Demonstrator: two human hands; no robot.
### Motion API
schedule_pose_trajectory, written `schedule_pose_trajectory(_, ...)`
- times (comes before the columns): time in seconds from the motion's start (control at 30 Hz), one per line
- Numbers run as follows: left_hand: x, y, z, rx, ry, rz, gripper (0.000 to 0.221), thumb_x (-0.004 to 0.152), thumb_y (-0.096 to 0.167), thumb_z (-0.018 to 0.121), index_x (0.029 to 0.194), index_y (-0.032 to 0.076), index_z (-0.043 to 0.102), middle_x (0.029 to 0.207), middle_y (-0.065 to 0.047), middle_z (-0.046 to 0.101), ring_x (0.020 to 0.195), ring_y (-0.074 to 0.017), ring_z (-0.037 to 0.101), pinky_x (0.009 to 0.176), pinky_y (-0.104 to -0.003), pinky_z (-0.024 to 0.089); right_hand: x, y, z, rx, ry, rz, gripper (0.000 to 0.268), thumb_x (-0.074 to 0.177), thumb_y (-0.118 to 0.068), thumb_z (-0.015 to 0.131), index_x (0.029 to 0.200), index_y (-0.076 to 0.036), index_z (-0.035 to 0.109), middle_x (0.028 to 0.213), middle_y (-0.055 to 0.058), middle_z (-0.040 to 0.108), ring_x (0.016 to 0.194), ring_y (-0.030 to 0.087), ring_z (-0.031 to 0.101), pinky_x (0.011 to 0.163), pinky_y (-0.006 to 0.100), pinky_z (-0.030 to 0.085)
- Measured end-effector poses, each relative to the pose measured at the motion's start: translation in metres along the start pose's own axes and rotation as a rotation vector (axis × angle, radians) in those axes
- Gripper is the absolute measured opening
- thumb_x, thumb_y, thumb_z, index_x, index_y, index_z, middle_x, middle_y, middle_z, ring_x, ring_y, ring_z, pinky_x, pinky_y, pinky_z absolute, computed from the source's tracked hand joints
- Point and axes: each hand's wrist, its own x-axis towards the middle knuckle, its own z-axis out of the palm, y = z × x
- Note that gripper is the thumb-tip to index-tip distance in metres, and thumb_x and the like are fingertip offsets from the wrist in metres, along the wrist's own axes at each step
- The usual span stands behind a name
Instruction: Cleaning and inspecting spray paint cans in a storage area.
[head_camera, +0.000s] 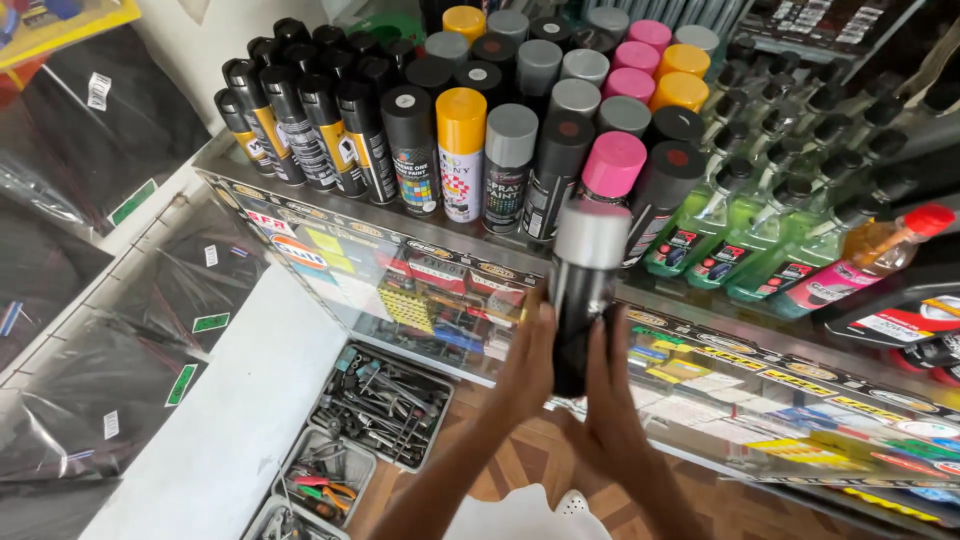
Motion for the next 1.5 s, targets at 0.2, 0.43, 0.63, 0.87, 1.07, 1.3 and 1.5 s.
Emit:
schedule_pose_trajectory(0.2,-0.022,-0.009,0.012,0.0,-0.103,0.137,0.074,0.107,0.046,0.003,0.16,-0.006,0.009,0.165,-0.025,0.027,0.15,-0.0376,0.03,0.122,-0.048,0.023,0.04,-0.012,-0.023,-0.203,0.055,-0.021,0.077,0.102,-0.039,0.042,0.16,0.007,0.022,0.17,0.035,0.006,0.159,0.058,0.01,0.125,0.064,0.02)
schedule_pose_trajectory(0.43,-0.013,-0.008,-0.012,-0.127,-0.112,0.131,0.099,0.097,0.071,-0.003,0.161,-0.005,0.006,0.171,-0.021,0.013,0.158,-0.0358,0.012,0.125,-0.049,0.005,-0.065,0.011,0.037,-0.114,-0.091,-0.011,0.073,0.093,-0.038,0.054,0.15,0.006,0.043,0.167,0.033,0.02,0.156,0.056,0.018,0.12,0.061,0.028)
schedule_pose_trajectory(0.63,-0.033,-0.006,0.005,0.096,-0.161,0.209,0.084,0.107,0.058,0.004,0.159,-0.007,0.008,0.166,-0.031,0.025,0.15,-0.0469,0.033,0.12,-0.057,0.027,-0.012,0.018,0.005,-0.018,0.077,0.021,0.086,0.095,-0.031,0.05,0.162,0.005,0.011,0.169,0.038,-0.013,0.16,0.058,0.001,0.125,0.061,0.021)
schedule_pose_trajectory(0.87,-0.021,-0.027,0.001,-0.095,-0.205,0.205,0.083,0.107,0.057,0.005,0.162,-0.004,-0.005,0.172,-0.024,0.008,0.159,-0.0391,0.013,0.128,-0.053,0.014,-0.026,0.004,0.019,-0.203,0.063,-0.008,0.074,0.102,-0.043,0.039,0.162,-0.001,0.027,0.173,0.026,0.002,0.161,0.053,0.003,0.129,0.067,0.011)
schedule_pose_trajectory(1.07,-0.022,-0.011,-0.003,0.073,-0.157,0.14,0.088,0.105,0.061,0.005,0.16,-0.007,-0.002,0.172,-0.023,0.005,0.16,-0.0383,0.006,0.127,-0.049,0.006,-0.074,0.011,0.042,-0.002,0.007,0.023,0.075,0.105,-0.046,0.034,0.161,0.002,0.022,0.171,0.032,-0.005,0.16,0.054,-0.001,0.126,0.067,0.013)
schedule_pose_trajectory(1.3,-0.036,-0.004,0.014,0.08,-0.243,0.108,0.089,0.103,0.064,0.011,0.16,-0.004,0.005,0.164,-0.029,0.029,0.144,-0.0451,0.04,0.11,-0.055,0.039,0.004,-0.007,-0.013,-0.048,0.176,0.061,0.078,0.103,-0.042,0.038,0.163,0.003,0.014,0.17,0.036,-0.012,0.16,0.06,0.004,0.125,0.064,0.022)
schedule_pose_trajectory(1.5,-0.023,-0.026,-0.005,-0.021,-0.211,0.168,0.089,0.103,0.065,-0.001,0.162,-0.001,-0.006,0.173,-0.024,0.003,0.159,-0.0405,0.008,0.126,-0.054,0.009,-0.067,0.001,0.04,-0.191,-0.002,0.061,0.083,0.089,-0.039,0.054,0.16,-0.002,0.032,0.171,0.03,0.006,0.157,0.059,0.008,0.121,0.068,0.024)
